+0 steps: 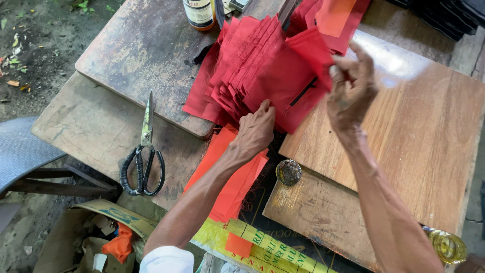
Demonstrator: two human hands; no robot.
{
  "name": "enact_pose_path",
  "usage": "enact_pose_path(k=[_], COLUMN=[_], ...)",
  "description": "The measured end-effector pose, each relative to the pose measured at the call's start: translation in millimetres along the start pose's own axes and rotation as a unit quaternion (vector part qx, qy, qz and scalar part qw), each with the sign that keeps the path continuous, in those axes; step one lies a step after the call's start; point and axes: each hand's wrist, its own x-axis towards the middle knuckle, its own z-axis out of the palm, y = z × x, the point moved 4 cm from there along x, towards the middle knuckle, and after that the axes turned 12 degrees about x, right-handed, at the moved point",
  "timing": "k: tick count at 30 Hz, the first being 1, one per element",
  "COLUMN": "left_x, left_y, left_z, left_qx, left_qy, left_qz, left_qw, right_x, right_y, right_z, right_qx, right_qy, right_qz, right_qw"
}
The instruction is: The person places an orange fabric piece onto a red fabric piece with a zipper, aligns them, and smooths the layers. They then use scissors to trim the zipper on the red fabric and repeat the process with another orange piece.
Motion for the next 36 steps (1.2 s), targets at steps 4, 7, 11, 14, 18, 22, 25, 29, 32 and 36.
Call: enact_pose_path(k=[4, 7, 11, 14, 18, 22, 25, 29, 32, 36], left_x=[0.2, -4.0, -12.1, -13.8, 9.4, 15.2, 15.4, 18.5, 29.7, 40.9], left_y=[0.4, 7.2, 25.0, 48.8, 102.4, 165.6, 197.6, 205.2, 197.3, 185.6], left_z=[-1.8, -21.1, -76.9, -141.6, -192.0, -179.0, -151.3, -120.8, -101.8, -73.5], left_qx=[-0.005, -0.010, -0.011, -0.080, -0.237, -0.187, -0.123, -0.355, -0.574, -0.700], left_qy=[-0.006, 0.094, 0.212, 0.332, 0.145, -0.143, -0.188, -0.174, -0.141, -0.095], left_qz=[0.000, 0.023, 0.024, 0.126, 0.306, 0.311, 0.260, 0.200, 0.158, 0.129], left_qw=[1.000, 0.995, 0.977, 0.931, 0.911, 0.921, 0.939, 0.897, 0.791, 0.696], right_x=[33.0, 46.7, 57.8, 43.5, 26.0, 15.0, 1.8, -15.5, -46.6, -78.0], right_y=[-44.8, -88.1, -133.5, -163.1, -188.4, -187.5, -161.4, -107.3, -68.4, -25.6], right_z=[-48.4, -88.4, -114.2, -123.9, -129.4, -151.5, -180.6, -228.3, -248.9, -260.2], right_qx=[0.095, 0.079, 0.042, 0.023, -0.005, 0.051, 0.113, 0.306, 0.342, 0.248], right_qy=[-0.032, -0.095, -0.165, -0.206, -0.247, -0.235, -0.148, -0.082, -0.161, -0.171], right_qz=[-0.079, -0.129, -0.127, -0.057, -0.017, 0.027, 0.062, 0.171, 0.324, 0.427], right_qw=[0.992, 0.984, 0.977, 0.977, 0.969, 0.970, 0.980, 0.933, 0.867, 0.852])
